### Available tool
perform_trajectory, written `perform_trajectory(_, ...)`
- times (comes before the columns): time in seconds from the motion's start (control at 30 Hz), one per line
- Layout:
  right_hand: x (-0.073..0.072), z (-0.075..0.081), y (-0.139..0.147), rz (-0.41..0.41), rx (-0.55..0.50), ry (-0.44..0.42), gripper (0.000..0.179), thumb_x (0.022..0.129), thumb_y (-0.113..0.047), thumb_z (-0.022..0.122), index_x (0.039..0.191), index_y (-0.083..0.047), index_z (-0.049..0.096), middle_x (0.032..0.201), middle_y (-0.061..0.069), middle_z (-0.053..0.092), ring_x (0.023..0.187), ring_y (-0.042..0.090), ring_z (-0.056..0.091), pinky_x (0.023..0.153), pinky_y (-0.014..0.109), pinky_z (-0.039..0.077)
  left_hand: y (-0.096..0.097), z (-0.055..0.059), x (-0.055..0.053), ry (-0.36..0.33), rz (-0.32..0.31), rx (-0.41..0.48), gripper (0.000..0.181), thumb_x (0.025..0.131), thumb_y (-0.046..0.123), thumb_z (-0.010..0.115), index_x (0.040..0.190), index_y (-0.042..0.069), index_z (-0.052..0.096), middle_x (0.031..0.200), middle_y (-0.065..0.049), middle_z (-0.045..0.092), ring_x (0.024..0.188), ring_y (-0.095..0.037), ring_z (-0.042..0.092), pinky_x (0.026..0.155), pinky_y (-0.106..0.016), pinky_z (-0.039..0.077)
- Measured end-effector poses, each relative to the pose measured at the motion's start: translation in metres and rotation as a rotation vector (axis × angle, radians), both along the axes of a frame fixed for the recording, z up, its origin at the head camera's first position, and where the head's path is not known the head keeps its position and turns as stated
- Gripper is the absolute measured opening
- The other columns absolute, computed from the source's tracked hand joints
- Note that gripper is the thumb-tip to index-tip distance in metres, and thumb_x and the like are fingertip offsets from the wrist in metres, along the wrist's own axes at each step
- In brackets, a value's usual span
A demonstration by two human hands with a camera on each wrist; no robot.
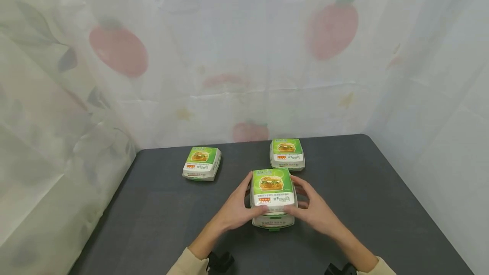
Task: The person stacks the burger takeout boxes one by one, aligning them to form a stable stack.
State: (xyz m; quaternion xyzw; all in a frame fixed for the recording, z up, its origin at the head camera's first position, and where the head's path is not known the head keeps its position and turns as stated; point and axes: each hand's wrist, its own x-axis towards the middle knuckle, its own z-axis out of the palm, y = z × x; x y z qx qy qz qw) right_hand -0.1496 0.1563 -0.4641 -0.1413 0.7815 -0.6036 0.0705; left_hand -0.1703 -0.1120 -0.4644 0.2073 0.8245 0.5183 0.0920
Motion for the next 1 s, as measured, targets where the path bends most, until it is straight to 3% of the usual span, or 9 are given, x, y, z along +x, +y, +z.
perform_trajectory(0.3,-0.003,-0.011,0.000,0.026,-0.002,-0.023,0.093,0.090,-0.026,0.080,0.162,-0.021,0.021,0.159,0.013,0.032,0.139,0.037,0.041,0.100,0.040,0.048,-0.003,-0.002,-0.002,0.002,-0.027,-0.015,0.107,0.091,0.046,0.075,0.165,0.010,0.006,0.169,-0.008,0.010,0.147,-0.029,0.035,0.113,-0.054,0.033)
perform_trajectory(0.73,0.000,-0.011,-0.001,0.008,-0.025,-0.011,0.095,0.090,-0.024,0.080,0.163,-0.022,0.020,0.156,0.012,0.035,0.136,0.036,0.042,0.099,0.040,0.048,-0.003,0.001,0.001,-0.018,-0.042,0.009,0.106,0.092,0.044,0.075,0.165,0.019,0.002,0.170,-0.005,0.007,0.150,-0.028,0.029,0.115,-0.052,0.031)
perform_trajectory(0.87,0.001,-0.011,-0.001,0.011,-0.032,0.002,0.094,0.090,-0.022,0.081,0.163,-0.017,0.021,0.155,0.014,0.036,0.135,0.037,0.043,0.098,0.037,0.049,-0.007,0.005,0.002,0.018,-0.014,-0.024,0.100,0.092,0.043,0.074,0.165,0.016,0.011,0.169,-0.005,0.012,0.151,-0.026,0.027,0.116,-0.050,0.031)
perform_trajectory(1.0,0.002,-0.010,-0.001,0.014,-0.038,0.011,0.094,0.090,-0.022,0.080,0.162,-0.013,0.021,0.154,0.016,0.037,0.135,0.037,0.043,0.099,0.037,0.048,-0.014,0.008,0.002,0.080,0.037,-0.083,0.087,0.095,0.044,0.071,0.163,0.014,0.025,0.167,-0.004,0.023,0.148,-0.029,0.034,0.114,-0.050,0.034)
